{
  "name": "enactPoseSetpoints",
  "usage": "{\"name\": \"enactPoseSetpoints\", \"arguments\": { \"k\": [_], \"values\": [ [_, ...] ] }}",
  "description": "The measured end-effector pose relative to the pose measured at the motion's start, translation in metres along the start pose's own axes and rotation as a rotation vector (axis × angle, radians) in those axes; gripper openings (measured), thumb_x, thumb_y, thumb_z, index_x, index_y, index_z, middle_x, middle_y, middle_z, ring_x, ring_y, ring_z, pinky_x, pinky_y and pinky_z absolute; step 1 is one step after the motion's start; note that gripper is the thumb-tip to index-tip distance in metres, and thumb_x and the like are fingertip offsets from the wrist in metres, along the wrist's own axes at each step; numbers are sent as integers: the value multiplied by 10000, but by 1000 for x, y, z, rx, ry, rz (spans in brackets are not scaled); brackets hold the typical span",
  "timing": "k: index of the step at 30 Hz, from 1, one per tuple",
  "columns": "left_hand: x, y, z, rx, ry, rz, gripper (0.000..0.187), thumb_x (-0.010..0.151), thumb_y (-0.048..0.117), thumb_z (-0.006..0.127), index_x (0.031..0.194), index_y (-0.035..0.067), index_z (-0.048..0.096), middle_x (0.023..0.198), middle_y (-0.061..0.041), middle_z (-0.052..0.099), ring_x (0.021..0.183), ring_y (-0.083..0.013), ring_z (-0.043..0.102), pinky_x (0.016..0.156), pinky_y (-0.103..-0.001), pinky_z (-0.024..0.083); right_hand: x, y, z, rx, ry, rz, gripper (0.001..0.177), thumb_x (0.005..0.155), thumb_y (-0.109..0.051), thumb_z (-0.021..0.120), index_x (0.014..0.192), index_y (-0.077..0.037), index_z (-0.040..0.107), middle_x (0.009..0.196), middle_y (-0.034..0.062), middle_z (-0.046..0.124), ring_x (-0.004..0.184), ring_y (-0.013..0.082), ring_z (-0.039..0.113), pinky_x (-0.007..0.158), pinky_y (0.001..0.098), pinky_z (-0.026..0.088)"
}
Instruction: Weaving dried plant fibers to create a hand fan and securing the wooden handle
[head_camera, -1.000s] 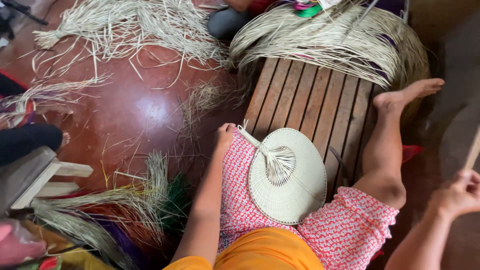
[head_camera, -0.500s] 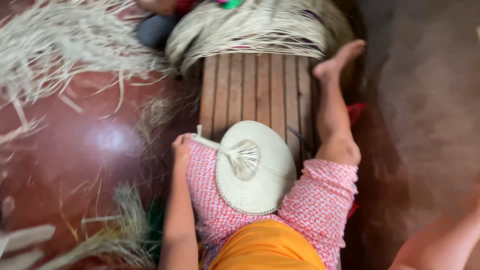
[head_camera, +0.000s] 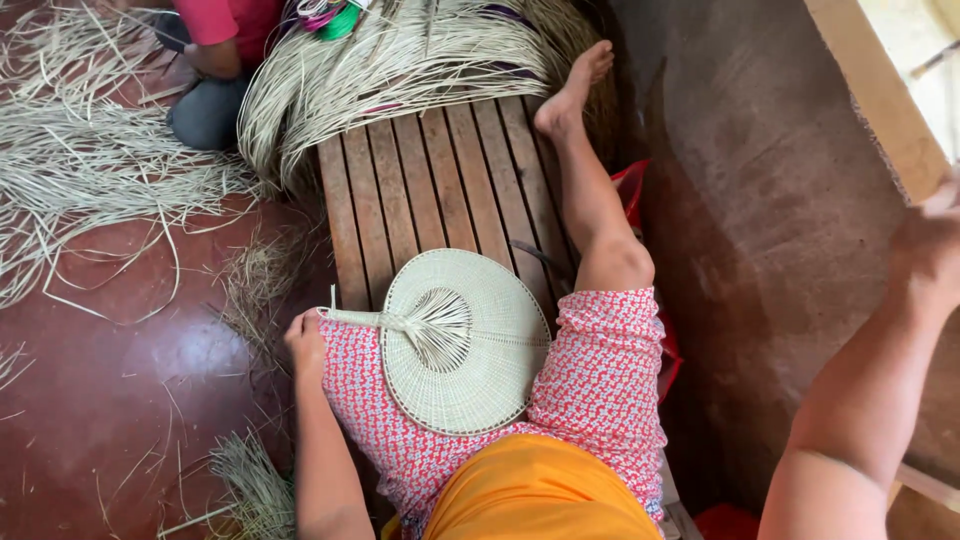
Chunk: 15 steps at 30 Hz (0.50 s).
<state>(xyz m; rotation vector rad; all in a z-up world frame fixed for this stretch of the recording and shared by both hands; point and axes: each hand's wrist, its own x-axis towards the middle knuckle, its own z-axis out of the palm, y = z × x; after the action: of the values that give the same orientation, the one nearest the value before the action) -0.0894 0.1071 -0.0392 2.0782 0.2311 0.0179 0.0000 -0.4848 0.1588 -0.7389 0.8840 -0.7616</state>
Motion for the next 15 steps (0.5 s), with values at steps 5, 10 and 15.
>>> {"name": "enactPoseSetpoints", "arguments": {
  "k": [5, 10, 15],
  "values": [
    [1, 3, 1, -17, 1, -58, 303, 982, 303, 599, 1108, 81, 762, 1011, -64, 750, 933, -173, 634, 890, -356, 486, -17, -12, -2, -39, -55, 9, 1096, 735, -807, 142, 1623, -236, -154, 1718, -77, -219, 1590, 134, -187, 1276, 447, -98],
    [-1, 3, 1, -34, 11, -101, 306, 999, 302, 601, 1140, 76, 750, 1035, -65, 742, 948, -169, 623, 897, -351, 487, -22, -14, 1, 1, -33, 25, 1102, 725, -807, 122, 1626, -239, -160, 1728, -75, -167, 1602, 152, -116, 1278, 485, -48],
    [1, -3, 1, -12, 17, -83, 296, 1013, 303, 598, 1142, 83, 750, 1038, -58, 740, 962, -164, 620, 904, -344, 479, -22, -12, 4, 48, -20, 21, 1097, 731, -804, 110, 1634, -230, -136, 1734, -68, -137, 1603, 151, -98, 1276, 486, -33]
  ]
}}
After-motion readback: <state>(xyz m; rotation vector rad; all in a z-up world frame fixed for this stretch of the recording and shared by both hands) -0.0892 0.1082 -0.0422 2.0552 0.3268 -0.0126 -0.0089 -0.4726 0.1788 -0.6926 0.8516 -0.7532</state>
